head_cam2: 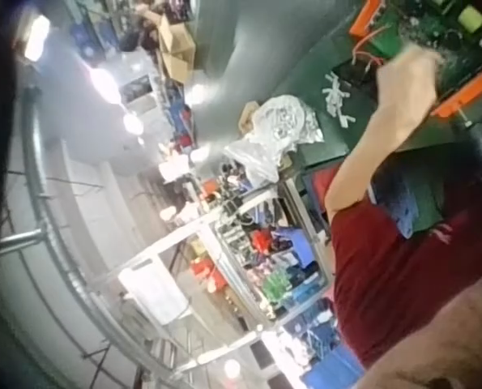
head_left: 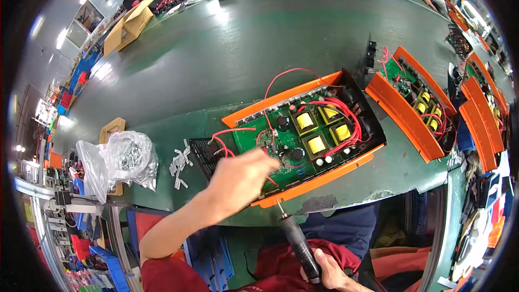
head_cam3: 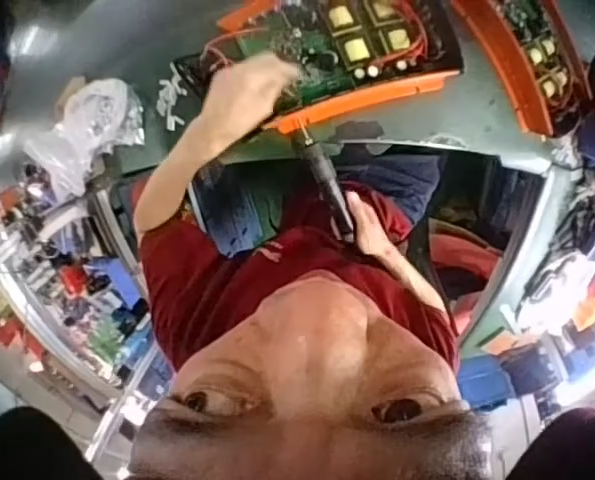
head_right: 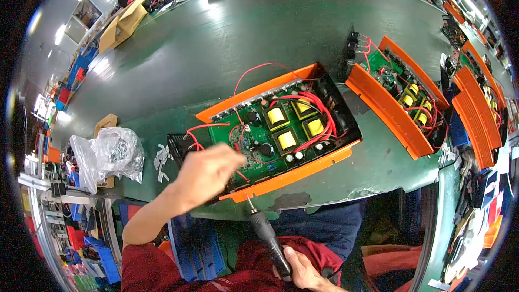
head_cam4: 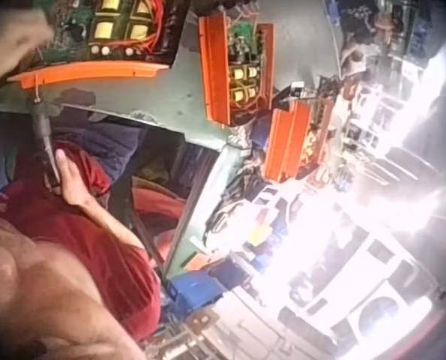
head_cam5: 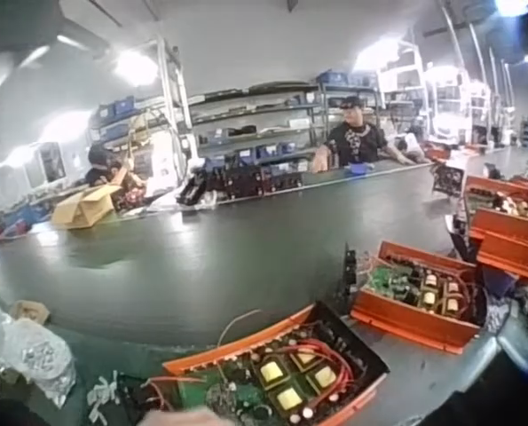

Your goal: Assembling electronic inverters by fastening internal components and wires with an electric screwdriver.

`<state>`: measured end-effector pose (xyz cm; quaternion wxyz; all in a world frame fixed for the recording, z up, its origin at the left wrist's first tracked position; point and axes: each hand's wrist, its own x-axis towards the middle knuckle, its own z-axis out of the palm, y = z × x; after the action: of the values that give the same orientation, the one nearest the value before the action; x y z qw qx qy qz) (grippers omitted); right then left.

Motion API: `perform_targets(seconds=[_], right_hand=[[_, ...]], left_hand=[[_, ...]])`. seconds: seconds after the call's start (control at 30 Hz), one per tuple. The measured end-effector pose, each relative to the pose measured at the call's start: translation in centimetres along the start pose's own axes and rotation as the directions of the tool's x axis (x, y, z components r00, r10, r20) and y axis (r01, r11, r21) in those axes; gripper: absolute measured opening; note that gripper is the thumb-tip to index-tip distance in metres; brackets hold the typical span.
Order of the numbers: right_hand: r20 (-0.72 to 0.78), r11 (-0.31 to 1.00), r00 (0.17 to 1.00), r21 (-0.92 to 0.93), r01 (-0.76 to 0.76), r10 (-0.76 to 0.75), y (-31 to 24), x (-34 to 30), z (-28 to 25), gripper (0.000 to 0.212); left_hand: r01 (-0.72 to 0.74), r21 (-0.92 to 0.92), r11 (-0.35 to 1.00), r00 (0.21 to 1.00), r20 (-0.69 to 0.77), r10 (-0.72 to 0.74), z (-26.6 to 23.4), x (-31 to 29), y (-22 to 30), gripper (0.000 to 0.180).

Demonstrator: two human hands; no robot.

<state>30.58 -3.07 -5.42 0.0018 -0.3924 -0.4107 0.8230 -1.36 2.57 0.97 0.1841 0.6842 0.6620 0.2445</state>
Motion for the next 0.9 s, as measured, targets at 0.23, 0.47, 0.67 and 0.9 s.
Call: perform_targets(seconds=[0.23, 0.47, 0.67, 0.9], right_hand=[[-0.123, 0.854, 0.914, -0.423, 0.304, -0.386, 0.8, -2.6, -3.5, 0.054], [-0.257, 0.922, 0.917, -0.321, 0.217, -0.305, 0.7, -3.3, -6.3, 0.056], [-0.306, 0.845, 0.824, -0.417, 0.334, -0.477, 1.9, -1.8, -10.4, 0.078], [-0.336, 0.817, 0.77, -0.425, 0.39, -0.542, 1.3, -1.3, -14.6, 0.074]], left_hand=[[0.009, 0.588, 0.809, 0.939, -0.283, 0.196, -1.8, 6.6, -5.3, 0.034], [0.033, 0.621, 0.783, 0.999, 0.005, -0.046, -2.6, 9.8, -6.9, 0.056], [0.037, 0.578, 0.815, 0.983, 0.127, -0.135, -3.9, 11.6, -6.6, 0.054], [0.176, 0.557, 0.812, 0.971, 0.036, -0.236, -7.3, 12.3, -7.7, 0.06]])
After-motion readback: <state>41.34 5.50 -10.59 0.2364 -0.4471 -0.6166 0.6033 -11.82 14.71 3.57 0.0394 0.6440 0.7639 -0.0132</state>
